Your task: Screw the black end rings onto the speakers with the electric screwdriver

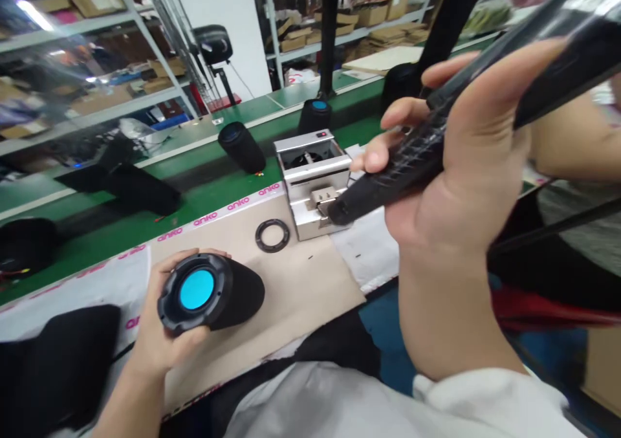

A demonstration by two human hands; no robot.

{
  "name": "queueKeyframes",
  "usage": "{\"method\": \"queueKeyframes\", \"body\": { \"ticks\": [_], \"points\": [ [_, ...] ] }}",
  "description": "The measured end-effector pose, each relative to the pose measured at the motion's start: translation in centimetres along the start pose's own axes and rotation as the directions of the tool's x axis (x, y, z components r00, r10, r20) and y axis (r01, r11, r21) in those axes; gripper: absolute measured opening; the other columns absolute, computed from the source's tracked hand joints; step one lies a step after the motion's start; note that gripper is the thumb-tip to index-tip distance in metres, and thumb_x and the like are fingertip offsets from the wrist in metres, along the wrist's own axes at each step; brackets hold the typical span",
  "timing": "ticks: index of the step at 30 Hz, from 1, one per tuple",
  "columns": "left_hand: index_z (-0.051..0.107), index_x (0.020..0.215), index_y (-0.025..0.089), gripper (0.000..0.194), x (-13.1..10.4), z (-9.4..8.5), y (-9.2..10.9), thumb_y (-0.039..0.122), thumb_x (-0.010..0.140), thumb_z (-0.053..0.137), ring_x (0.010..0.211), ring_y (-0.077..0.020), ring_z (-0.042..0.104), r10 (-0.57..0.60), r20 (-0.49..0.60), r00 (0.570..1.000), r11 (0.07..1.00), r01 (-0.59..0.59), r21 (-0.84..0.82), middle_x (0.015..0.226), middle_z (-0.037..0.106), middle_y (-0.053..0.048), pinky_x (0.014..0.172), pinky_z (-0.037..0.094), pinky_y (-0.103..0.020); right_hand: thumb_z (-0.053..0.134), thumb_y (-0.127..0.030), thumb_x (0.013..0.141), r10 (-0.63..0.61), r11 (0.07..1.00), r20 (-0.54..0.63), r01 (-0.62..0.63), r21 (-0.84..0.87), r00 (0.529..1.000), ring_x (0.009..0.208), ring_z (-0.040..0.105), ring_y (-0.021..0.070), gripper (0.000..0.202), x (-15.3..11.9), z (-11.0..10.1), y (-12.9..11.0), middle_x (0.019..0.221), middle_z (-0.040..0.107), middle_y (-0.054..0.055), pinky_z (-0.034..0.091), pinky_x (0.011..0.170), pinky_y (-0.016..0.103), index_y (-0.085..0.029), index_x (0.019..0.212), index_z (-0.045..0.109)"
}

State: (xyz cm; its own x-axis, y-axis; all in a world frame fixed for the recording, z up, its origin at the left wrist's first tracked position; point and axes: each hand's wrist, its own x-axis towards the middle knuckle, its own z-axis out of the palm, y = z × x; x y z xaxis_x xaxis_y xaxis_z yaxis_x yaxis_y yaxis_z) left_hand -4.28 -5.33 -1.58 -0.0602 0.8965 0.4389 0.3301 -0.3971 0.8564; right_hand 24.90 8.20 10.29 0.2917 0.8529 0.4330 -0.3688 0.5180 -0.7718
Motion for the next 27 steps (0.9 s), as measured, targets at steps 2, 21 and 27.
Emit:
{"method": "queueKeyframes", "body": {
  "ticks": [2, 21, 27],
  "points": [
    [0.054, 0.144, 0.023, 0.087, 1.1, 1.5, 0.0, 0.055, 0.075, 0.096, 0.126, -0.0369, 0.072, 0.002, -0.037, 0.999, 0.998, 0.0, 0.065, 0.137, 0.068, -0.016, 0.106, 0.057, -0.05, 0.1, -0.064, 0.069, -0.008, 1.0, 0.086, 0.008, 0.007, 0.996, 0.061, 0.057, 0.0152, 0.062, 0.8, 0.1, 0.0, 0.07, 0.053, -0.005, 0.052, 0.056, 0.029, -0.029, 0.098, 0.058],
    [0.055, 0.144, 0.024, 0.09, 5.3, 4.6, -0.8, 0.058, 0.072, 0.096, 0.125, -0.0351, 0.07, -0.049, 0.064, 0.997, 0.998, 0.047, 0.028, 0.138, 0.065, -0.012, 0.105, 0.056, -0.047, 0.085, -0.098, 0.058, 0.236, 0.971, 0.35, -0.213, -0.103, 0.907, 0.048, 0.048, 0.0095, 0.089, 3.4, 2.0, 6.4, 0.058, 0.043, -0.009, 0.035, 0.037, 0.025, -0.024, 0.087, 0.045],
    [0.052, 0.144, 0.024, 0.088, 5.4, 4.9, -0.6, 0.058, 0.075, 0.095, 0.122, -0.0347, 0.073, -0.048, 0.081, 0.996, 0.999, 0.047, 0.005, 0.135, 0.066, -0.012, 0.102, 0.059, -0.046, 0.074, -0.096, 0.077, 0.296, 0.954, 0.403, -0.287, -0.086, 0.866, 0.039, 0.046, 0.0107, 0.078, 2.4, 1.2, 5.7, 0.054, 0.049, -0.008, 0.036, 0.037, 0.026, -0.023, 0.087, 0.048]
  ]
}}
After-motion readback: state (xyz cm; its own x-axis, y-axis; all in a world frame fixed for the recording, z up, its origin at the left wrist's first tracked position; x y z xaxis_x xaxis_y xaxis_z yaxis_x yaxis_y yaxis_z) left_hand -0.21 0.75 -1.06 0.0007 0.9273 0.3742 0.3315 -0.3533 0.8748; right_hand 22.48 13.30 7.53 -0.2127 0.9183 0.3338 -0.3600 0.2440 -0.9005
